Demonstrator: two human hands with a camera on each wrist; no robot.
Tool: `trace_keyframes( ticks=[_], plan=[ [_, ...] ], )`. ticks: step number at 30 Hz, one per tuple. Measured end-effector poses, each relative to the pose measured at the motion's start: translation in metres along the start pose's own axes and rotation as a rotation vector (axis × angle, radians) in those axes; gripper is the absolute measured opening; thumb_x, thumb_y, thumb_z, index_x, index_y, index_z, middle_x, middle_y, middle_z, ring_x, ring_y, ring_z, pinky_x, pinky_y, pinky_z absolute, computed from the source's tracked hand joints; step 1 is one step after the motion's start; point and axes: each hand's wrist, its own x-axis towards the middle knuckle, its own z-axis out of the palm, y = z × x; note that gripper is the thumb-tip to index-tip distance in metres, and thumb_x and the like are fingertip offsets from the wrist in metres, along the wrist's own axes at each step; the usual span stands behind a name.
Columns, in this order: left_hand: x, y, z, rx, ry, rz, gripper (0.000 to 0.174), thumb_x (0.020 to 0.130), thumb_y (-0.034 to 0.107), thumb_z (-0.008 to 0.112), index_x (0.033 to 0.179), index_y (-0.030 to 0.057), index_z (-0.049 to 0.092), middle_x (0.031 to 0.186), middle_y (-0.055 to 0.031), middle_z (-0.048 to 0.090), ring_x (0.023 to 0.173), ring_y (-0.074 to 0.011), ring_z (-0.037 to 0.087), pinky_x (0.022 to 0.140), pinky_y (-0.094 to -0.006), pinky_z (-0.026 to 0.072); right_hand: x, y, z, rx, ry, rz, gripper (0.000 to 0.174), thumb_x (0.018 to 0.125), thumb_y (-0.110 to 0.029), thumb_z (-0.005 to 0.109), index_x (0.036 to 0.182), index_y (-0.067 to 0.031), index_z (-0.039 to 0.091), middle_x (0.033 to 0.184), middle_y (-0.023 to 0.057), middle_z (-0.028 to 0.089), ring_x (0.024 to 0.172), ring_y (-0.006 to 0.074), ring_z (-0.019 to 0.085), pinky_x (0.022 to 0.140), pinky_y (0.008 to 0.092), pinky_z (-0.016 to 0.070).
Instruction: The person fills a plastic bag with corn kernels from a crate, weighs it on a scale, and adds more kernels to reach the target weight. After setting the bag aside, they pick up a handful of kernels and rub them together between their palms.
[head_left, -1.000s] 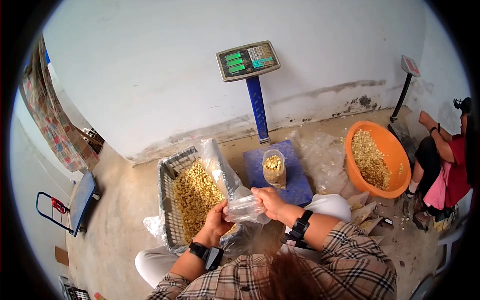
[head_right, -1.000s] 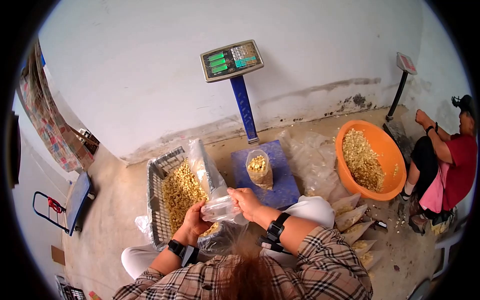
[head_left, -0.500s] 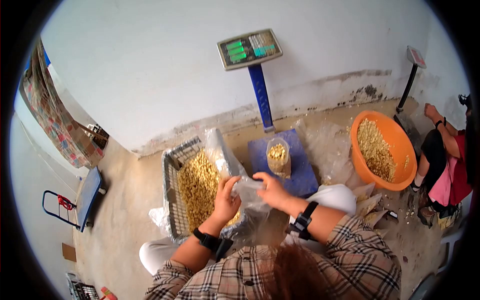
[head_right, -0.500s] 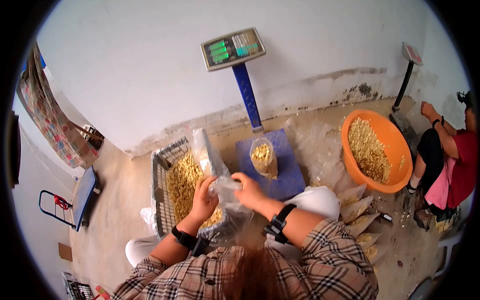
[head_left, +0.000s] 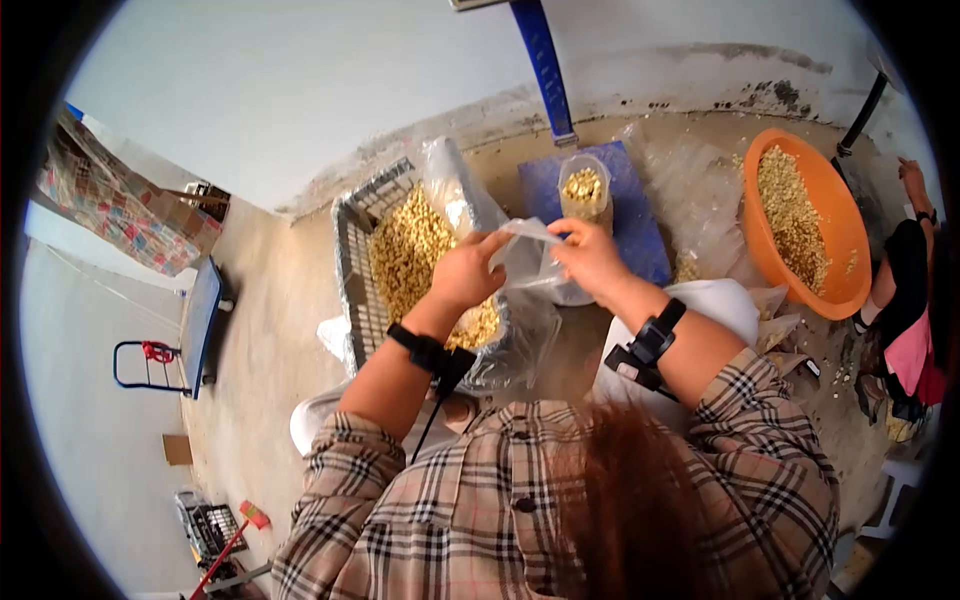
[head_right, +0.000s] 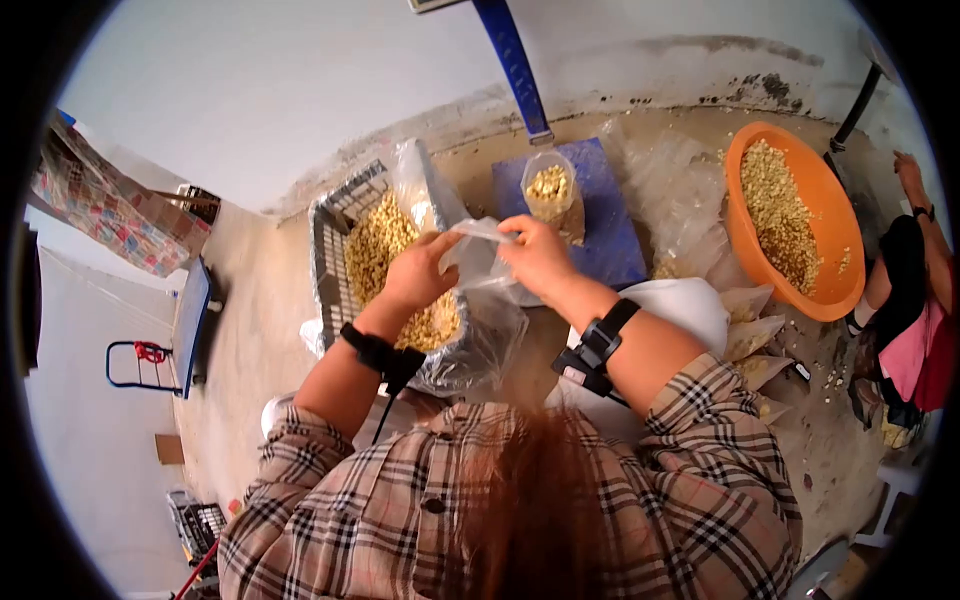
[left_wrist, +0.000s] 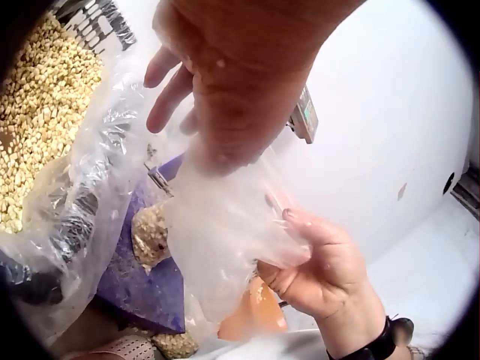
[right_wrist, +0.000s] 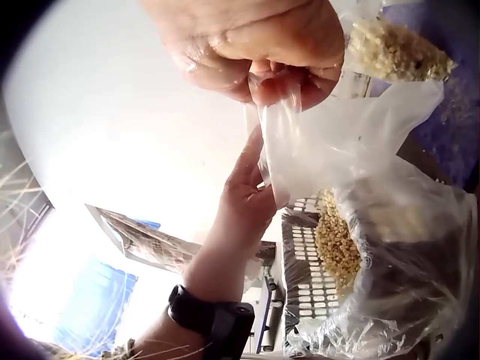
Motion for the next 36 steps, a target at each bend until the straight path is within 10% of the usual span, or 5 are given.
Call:
trace_keyframes(
  ticks=[10,20,36],
  plan=[
    [0.025,0.025,0.01,-0.262,-0.127,0.017,0.063,0.062,0.011,0.066,0.121,0.014,0.044,0.094,-0.0149,0.054,0.082,-0.0326,0.056,0.072,-0.0355,0.0464,0.002,0.012,-0.021,0.097,0.165,0.061,0.019,0.074,-0.006,0.057,0.092,0.0015,0.058,0.072,0.004,0.059,0.057,0.0076,0.05,0.048,0.0236,0.0399],
    [0.054,0.039,0.012,-0.225,-0.189,0.144,0.07,0.06,-0.004,0.056,0.125,0.0135,0.038,0.101,-0.0153,0.046,0.088,-0.0343,0.053,0.076,-0.0366,0.0451,0.019,0.005,-0.041,-0.386,0.235,-0.13,0.027,0.072,-0.021,0.061,0.092,-0.0019,0.059,0.076,0.0141,0.061,0.068,0.0256,0.059,0.062,0.0332,0.0448],
    [0.094,0.015,0.022,-0.415,-0.506,0.363,0.041,0.063,0.005,0.066,0.102,0.018,0.063,0.119,-0.0171,0.041,0.11,-0.0304,0.043,0.091,-0.036,0.0381,0.004,0.013,-0.06,0.134,0.199,0.238,0.017,0.075,-0.014,0.06,0.081,0.0021,0.059,0.062,0.0029,0.055,0.048,0.0083,0.047,0.042,0.0243,0.0375]
  ],
)
